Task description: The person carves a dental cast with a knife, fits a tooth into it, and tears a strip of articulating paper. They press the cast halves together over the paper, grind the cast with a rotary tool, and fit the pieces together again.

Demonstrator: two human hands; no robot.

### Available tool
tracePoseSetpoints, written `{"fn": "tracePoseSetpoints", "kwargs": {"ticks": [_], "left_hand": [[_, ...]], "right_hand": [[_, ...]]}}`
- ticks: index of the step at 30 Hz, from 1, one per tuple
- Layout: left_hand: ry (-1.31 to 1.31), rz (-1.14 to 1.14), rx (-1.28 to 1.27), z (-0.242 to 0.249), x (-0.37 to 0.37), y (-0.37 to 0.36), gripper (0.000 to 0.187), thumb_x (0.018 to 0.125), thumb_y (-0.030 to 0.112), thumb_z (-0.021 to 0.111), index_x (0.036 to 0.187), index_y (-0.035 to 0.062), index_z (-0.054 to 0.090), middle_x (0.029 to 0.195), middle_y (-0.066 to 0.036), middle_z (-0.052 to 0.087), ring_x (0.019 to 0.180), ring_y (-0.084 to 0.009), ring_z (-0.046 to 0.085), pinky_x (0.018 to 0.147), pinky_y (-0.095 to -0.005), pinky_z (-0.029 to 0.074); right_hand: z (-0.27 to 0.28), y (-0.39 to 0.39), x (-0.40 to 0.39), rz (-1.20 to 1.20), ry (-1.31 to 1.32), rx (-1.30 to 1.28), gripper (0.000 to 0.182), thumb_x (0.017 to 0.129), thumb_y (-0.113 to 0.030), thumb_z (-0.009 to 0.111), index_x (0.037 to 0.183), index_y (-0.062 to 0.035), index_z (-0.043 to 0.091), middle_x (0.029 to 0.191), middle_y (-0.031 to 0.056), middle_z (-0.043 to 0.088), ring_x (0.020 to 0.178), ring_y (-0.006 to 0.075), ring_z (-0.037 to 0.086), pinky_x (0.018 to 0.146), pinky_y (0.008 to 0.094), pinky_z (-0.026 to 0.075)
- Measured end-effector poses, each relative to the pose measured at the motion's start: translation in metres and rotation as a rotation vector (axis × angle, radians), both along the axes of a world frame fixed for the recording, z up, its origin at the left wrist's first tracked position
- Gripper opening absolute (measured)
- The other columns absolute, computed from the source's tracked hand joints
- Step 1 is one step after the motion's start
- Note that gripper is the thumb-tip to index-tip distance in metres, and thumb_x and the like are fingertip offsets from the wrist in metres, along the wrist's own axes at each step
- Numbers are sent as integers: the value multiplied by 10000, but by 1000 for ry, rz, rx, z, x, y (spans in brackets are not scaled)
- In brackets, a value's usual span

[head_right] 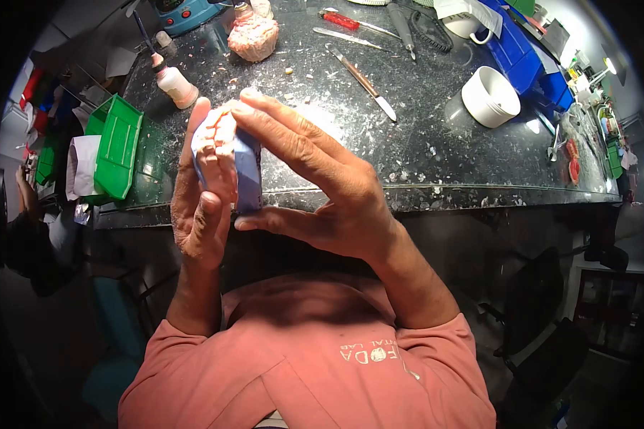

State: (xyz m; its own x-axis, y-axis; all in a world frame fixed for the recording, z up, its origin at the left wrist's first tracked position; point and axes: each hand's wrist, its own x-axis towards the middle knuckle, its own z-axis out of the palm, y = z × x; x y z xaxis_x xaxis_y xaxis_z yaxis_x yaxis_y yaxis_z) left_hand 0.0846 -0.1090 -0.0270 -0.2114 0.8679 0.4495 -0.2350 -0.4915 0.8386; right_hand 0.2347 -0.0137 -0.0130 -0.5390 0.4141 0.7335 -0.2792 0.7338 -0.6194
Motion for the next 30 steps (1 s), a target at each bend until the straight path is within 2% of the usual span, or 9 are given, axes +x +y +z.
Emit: {"fn": "tracePoseSetpoints", "kwargs": {"ticks": [2, 8, 12, 14, 19, 22, 25, 29, 30], "left_hand": [[41, 44, 25, 0, 3, 2, 858, 922, 365, 622, 1500, -49, 141, 1487, -155, 298, 1345, -242, 367, 1114, -385, 294], [188, 113, -29, 3, 4, 1, 868, 935, 457, 567, 1500, -48, 143, 1420, -154, 351, 1308, -231, 401, 1076, -355, 338], [224, 200, -50, 13, 13, -1, 827, 955, 456, 534, 1494, -54, 171, 1416, -174, 398, 1285, -237, 434, 1067, -350, 347], [221, 264, -171, 16, 16, -3, 755, 978, 441, 497, 1473, -67, 240, 1380, -179, 464, 1256, -242, 469, 1068, -348, 347], [26, 274, -283, 14, 14, 5, 564, 822, -1, 724, 1323, -60, 472, 1210, -120, 598, 1113, -139, 569, 947, -276, 464], [23, 269, -314, 13, -2, 10, 515, 830, 6, 716, 1295, -57, 504, 1153, -108, 631, 1054, -134, 600, 929, -270, 473], [517, 465, -247, 9, -30, 9, 513, 786, -18, 719, 1270, -20, 550, 1168, -127, 648, 1053, -175, 625, 946, -296, 471], [1323, 581, -115, 15, -61, 4, 640, 714, -13, 764, 1309, 1, 528, 1252, -131, 611, 1158, -254, 589, 1006, -355, 444], [1323, 582, -121, 17, -61, 4, 640, 714, -13, 764, 1309, 1, 528, 1252, -131, 611, 1158, -254, 589, 1006, -355, 444]], "right_hand": [[-5, -1, 2, 101, -25, -117, 923, 630, -84, 866, 1400, 77, 384, 1449, 243, 398, 1348, 320, 402, 1095, 434, 366], [-5, -9, 4, 126, -51, -283, 956, 659, -46, 844, 1434, 87, 301, 1474, 243, 359, 1369, 307, 370, 1118, 422, 333], [-5, -10, 1, 111, -49, -275, 951, 663, -32, 840, 1434, 90, 298, 1478, 236, 355, 1359, 300, 385, 1115, 417, 339], [-9, -13, -4, -57, -6, -297, 801, 694, -182, 847, 1382, -12, 473, 1392, 204, 491, 1297, 303, 479, 1057, 377, 403], [-15, -14, -13, -275, -142, 56, 773, 714, -157, 808, 1390, -18, 458, 1394, 225, 470, 1295, 350, 469, 1085, 409, 370], [-14, -8, -13, -286, -191, 109, 790, 720, -152, 804, 1403, -13, 431, 1410, 232, 447, 1308, 344, 455, 1090, 401, 362], [-10, 18, -4, -199, -207, -243, 656, 786, -262, 768, 1332, -7, 508, 1291, 217, 557, 1212, 318, 540, 1021, 370, 416], [-22, 47, 2, -509, -573, -106, 324, 818, -260, 715, 1057, -42, 689, 1033, 124, 666, 997, 294, 605, 883, 385, 470], [-22, 47, -2, -502, -592, -8, 264, 819, -239, 705, 1004, -51, 700, 1005, 123, 663, 971, 296, 603, 876, 386, 471]]}}
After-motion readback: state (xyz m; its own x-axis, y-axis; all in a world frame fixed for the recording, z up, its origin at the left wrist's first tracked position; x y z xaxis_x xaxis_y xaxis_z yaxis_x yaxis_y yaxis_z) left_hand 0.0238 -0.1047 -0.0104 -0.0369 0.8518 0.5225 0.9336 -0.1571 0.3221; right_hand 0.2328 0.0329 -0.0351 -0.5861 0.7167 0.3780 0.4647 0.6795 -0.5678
